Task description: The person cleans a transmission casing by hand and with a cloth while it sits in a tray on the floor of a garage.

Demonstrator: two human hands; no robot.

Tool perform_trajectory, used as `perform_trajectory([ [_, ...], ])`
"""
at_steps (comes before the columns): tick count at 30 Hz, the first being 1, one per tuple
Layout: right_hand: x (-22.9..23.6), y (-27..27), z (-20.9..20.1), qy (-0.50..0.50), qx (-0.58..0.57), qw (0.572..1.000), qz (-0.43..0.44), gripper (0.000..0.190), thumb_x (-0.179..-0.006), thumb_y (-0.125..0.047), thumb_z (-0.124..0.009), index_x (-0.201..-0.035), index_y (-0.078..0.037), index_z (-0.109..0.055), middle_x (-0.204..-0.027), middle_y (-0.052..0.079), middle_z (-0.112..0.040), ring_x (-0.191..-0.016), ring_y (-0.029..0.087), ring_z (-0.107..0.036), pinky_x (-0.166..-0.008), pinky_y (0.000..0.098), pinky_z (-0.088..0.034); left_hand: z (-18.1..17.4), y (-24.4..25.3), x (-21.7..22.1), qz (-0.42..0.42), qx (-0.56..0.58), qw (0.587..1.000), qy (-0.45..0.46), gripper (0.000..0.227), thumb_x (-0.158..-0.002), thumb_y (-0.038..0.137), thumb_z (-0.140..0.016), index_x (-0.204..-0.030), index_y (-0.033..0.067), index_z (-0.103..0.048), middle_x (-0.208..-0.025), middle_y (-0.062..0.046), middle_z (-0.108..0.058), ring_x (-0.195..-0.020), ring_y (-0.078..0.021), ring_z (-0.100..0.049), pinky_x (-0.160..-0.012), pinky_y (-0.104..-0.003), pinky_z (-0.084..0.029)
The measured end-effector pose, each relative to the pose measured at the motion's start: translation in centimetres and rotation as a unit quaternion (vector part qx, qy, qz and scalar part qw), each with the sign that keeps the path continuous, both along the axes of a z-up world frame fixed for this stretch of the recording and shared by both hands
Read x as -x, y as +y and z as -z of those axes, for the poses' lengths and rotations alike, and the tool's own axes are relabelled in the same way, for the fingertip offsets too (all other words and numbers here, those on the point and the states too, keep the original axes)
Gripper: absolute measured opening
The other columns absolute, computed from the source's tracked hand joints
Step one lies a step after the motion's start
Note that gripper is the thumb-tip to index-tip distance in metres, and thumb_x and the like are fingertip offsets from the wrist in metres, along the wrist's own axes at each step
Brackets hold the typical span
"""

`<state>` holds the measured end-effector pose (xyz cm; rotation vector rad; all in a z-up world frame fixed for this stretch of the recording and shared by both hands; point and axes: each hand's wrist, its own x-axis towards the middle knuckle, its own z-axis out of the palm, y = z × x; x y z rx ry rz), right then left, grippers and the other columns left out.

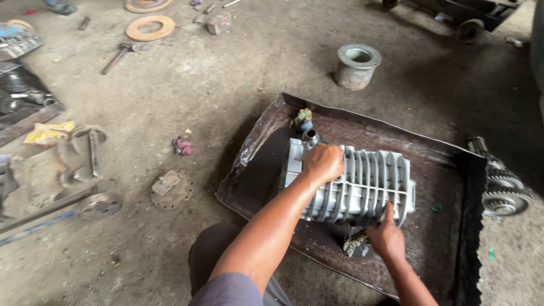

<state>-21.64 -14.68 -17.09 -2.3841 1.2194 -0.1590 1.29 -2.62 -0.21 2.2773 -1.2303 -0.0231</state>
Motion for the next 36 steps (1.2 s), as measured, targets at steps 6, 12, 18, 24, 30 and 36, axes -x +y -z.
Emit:
perform_trajectory([
  [6,-1.6,-2.1,-0.5,-0.031,-0.019,0.999,-0.016,0.097,-0.080,-0.029,-0.071,-0.161,-0.010,-0.021,-0.097,0.034,-0.072,-0.095,0.051,-0.070,-0.088,0.0549,-0.055,0.5,-0.2,0.0,0.003,-0.004,1.000,-0.009,0.016,-0.076,0.012,-0.065,-0.084,0.0062,-0.078,-0.087,-0.024,-0.075,-0.088,-0.0408,-0.074,-0.083,-0.050,-0.059],
  [12,0.3,1.3,-2.0,-0.008,-0.034,0.999,-0.002,0.102,-0.082,-0.023,-0.066,-0.170,-0.017,-0.014,-0.087,0.025,-0.077,-0.081,0.042,-0.076,-0.079,0.0504,-0.059,0.6,-0.4,0.2,0.012,-0.051,0.999,0.005,0.014,-0.075,0.010,-0.067,-0.084,0.0043,-0.076,-0.085,-0.020,-0.076,-0.084,-0.0361,-0.076,-0.078,-0.047,-0.061],
  [18,1.5,0.2,-0.8,-0.122,-0.064,0.990,-0.001,0.089,-0.082,-0.018,-0.063,-0.165,-0.017,-0.031,-0.080,0.017,-0.080,-0.076,0.032,-0.079,-0.078,0.0411,-0.059,1.4,-0.4,0.1,0.018,-0.042,0.999,-0.019,0.016,-0.077,0.010,-0.064,-0.086,0.0045,-0.077,-0.087,-0.020,-0.076,-0.085,-0.0360,-0.077,-0.078,-0.047,-0.061],
  [24,2.0,0.1,2.2,-0.153,0.033,0.987,0.045,0.051,-0.086,-0.020,-0.067,-0.135,-0.006,-0.062,-0.087,0.014,-0.079,-0.079,0.031,-0.077,-0.082,0.0405,-0.058,1.5,-0.8,-0.1,0.013,-0.055,0.998,-0.006,0.017,-0.078,0.011,-0.064,-0.087,0.0038,-0.077,-0.086,-0.020,-0.076,-0.084,-0.0356,-0.077,-0.077,-0.046,-0.062],
  [30,1.4,-1.7,1.1,-0.162,0.079,0.982,0.055,0.022,-0.100,-0.026,-0.066,-0.109,-0.007,-0.074,-0.084,0.012,-0.078,-0.072,0.024,-0.078,-0.071,0.0337,-0.061,0.6,-0.6,-0.1,0.005,-0.052,0.999,0.004,0.017,-0.077,0.013,-0.066,-0.087,0.0047,-0.077,-0.086,-0.020,-0.076,-0.084,-0.0358,-0.077,-0.078,-0.046,-0.061],
  [36,-0.9,-2.7,-4.6,-0.295,0.039,0.954,0.032,0.027,-0.093,-0.019,-0.071,-0.113,-0.002,-0.067,-0.089,0.012,-0.076,-0.083,0.023,-0.075,-0.080,0.0364,-0.056,0.7,-0.7,0.0,0.001,-0.034,0.999,0.008,0.015,-0.076,0.011,-0.065,-0.083,0.0045,-0.077,-0.085,-0.022,-0.076,-0.083,-0.0370,-0.076,-0.077,-0.048,-0.061],
])
